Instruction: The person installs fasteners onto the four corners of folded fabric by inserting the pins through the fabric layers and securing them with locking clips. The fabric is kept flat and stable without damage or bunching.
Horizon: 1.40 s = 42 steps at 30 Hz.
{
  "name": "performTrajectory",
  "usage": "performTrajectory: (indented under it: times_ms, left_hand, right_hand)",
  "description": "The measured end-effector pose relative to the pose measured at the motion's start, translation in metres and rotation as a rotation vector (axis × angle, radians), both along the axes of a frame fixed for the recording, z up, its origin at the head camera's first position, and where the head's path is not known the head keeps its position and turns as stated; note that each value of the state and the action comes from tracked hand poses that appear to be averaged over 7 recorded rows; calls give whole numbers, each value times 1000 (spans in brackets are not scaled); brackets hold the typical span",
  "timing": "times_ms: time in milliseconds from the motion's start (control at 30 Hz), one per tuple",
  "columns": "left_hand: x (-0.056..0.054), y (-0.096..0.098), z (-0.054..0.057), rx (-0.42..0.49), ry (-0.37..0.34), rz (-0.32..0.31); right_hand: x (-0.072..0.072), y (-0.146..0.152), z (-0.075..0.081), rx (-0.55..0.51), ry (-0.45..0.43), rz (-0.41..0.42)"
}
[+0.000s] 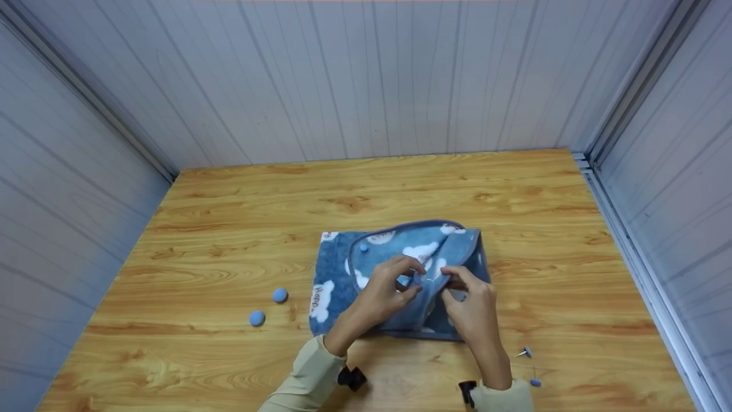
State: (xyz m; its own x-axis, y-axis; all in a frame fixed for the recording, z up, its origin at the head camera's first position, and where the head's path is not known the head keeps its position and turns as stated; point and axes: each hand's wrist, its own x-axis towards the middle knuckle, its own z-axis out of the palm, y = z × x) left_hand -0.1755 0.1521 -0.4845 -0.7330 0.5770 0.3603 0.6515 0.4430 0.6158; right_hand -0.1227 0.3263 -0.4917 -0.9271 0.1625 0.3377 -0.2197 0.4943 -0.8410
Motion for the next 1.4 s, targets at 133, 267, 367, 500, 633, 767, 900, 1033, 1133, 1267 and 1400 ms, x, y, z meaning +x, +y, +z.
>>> performTrajectory:
  times_ms: [133,267,367,500,633,767,900,1033,1133,1267,1400]
  left_hand:
    - [0,0,1,1,-18,-20]
    - [0,1,2,4,-18,-45]
    - [0,2,3,0,-10,-58]
    - [1,3,3,13,-10,-67]
    - [2,4,2,24,17,-71]
    - [2,6,2,-7,55,-68]
    - [4,8,3,-4,33,-65]
    - [10,7,5,18,-41,-68]
    - [16,6,6,-29,-74,-45]
    - [20,7,3,-84,-70,1]
    - [22,7,3,-46,-85,46]
  right_hand:
    - [0,0,2,12,2,-1]
    - [0,0,2,29,-14,-2]
    - [-1,0,1,40,-20,0]
    - [0,0,1,44,-6,-1]
    - [0,-1,0,31,15,12]
    - [0,-3,0,32,22,29]
    - [0,-2,1,28,16,23]
    - [0,-1,2,24,6,21]
    - [0,-2,1,31,-5,22]
    - [-2,-1,0,42,-28,43]
    - [-4,6,-2,92,-105,130]
